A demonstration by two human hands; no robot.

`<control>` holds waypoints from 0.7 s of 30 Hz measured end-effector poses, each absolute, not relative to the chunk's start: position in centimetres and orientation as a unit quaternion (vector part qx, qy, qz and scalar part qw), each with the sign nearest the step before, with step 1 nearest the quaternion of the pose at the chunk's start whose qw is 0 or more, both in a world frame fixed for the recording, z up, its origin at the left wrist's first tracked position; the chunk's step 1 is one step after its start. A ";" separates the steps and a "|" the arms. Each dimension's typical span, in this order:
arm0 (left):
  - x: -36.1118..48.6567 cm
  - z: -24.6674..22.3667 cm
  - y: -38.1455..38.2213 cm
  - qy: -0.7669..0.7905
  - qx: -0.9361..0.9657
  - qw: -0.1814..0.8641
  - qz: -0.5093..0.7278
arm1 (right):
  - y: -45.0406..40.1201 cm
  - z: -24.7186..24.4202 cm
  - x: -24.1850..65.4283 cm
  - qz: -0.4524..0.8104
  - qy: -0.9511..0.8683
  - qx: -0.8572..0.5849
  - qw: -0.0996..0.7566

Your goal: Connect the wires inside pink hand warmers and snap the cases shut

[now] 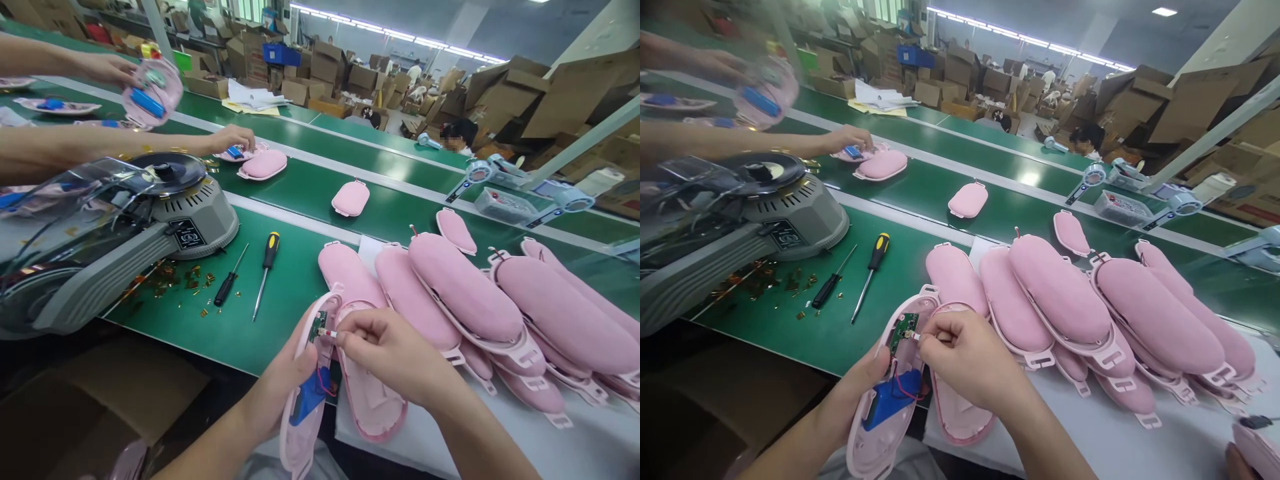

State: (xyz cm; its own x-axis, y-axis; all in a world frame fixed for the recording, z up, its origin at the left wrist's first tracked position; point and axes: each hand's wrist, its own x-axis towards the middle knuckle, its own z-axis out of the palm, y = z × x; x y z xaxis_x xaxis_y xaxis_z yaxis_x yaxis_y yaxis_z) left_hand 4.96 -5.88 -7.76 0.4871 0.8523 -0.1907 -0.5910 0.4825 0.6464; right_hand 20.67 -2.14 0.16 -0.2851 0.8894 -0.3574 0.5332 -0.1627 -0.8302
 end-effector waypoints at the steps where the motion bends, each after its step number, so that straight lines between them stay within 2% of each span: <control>1: 5.1 -7.7 -5.8 0.250 0.270 0.818 0.441 | -2.2 0.2 20.5 0.494 -0.634 -0.573 0.163; 8: 5.5 -7.3 -5.8 0.250 0.339 0.781 0.461 | -2.4 0.5 20.0 0.422 -0.680 -0.585 0.132; 17: 5.5 -7.2 -5.8 0.266 0.391 0.759 0.448 | -2.1 0.7 20.3 0.476 -0.666 -0.563 0.114; 21: 5.8 -7.5 -6.2 0.305 0.423 0.717 0.462 | -2.4 0.9 20.0 0.442 -0.679 -0.578 0.099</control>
State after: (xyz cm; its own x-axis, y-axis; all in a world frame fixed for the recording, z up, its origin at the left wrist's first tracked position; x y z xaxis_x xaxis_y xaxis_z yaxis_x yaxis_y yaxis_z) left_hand 5.84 -6.17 -7.52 0.3870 0.9209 -0.0474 -0.4041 0.2156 0.8889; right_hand 20.03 -2.35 0.94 -0.3117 0.8722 -0.3770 0.6971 -0.0596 -0.7144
